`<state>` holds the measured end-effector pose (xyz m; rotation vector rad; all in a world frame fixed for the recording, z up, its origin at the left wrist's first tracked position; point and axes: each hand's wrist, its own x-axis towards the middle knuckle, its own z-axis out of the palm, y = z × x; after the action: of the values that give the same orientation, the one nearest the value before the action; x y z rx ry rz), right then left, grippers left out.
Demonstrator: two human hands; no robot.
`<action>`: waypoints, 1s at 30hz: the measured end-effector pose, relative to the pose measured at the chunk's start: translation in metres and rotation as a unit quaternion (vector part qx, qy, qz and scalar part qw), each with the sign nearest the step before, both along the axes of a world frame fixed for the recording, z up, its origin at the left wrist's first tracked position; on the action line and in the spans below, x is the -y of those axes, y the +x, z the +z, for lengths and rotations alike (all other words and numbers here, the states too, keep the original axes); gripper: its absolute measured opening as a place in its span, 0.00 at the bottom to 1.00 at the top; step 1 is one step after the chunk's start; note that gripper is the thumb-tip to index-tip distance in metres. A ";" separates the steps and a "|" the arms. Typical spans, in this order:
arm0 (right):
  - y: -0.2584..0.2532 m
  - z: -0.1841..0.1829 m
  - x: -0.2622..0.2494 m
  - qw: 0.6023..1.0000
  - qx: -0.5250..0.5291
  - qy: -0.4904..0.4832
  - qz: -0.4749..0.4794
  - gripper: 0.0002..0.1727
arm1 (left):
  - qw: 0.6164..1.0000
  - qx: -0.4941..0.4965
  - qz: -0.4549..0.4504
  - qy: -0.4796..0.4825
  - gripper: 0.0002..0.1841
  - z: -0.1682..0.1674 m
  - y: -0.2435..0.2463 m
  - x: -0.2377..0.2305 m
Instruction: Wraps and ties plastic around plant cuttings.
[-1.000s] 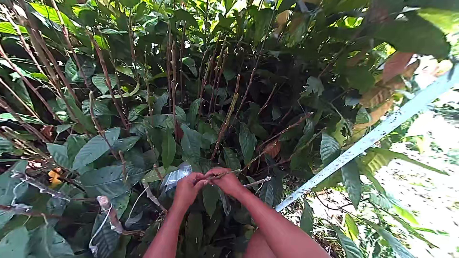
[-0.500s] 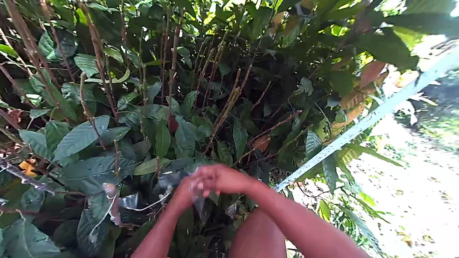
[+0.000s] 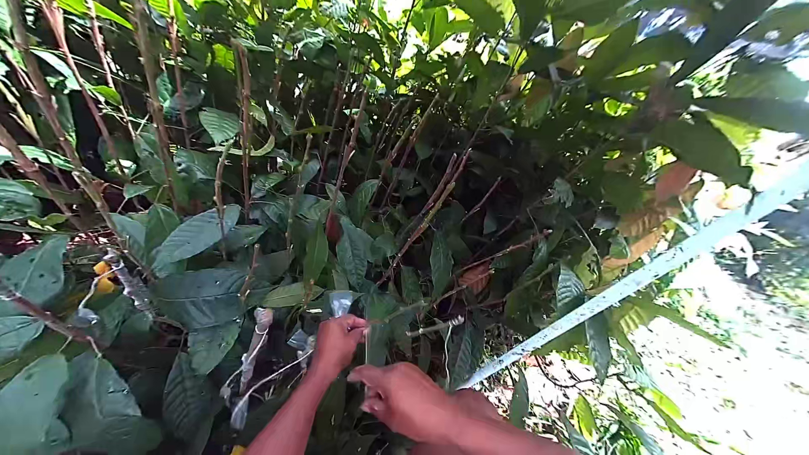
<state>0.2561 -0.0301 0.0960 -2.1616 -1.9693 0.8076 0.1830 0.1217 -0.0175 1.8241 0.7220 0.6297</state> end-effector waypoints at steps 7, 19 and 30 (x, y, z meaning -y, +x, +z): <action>0.086 0.012 -0.026 0.980 0.191 0.027 -0.055 0.20 | 0.973 0.096 0.021 0.208 0.08 -0.031 -0.018 -0.005; 0.022 0.007 -0.019 0.989 0.141 0.033 0.012 0.16 | 0.985 0.048 -0.002 0.164 0.08 -0.008 -0.012 -0.008; 0.035 0.044 -0.034 0.999 0.016 0.040 0.033 0.19 | 0.986 -0.049 -0.096 0.124 0.13 0.016 -0.006 0.001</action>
<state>0.2907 0.0040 0.1403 -2.0880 -2.0625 0.6937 0.1766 0.1205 -0.0014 2.1385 0.5409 0.5223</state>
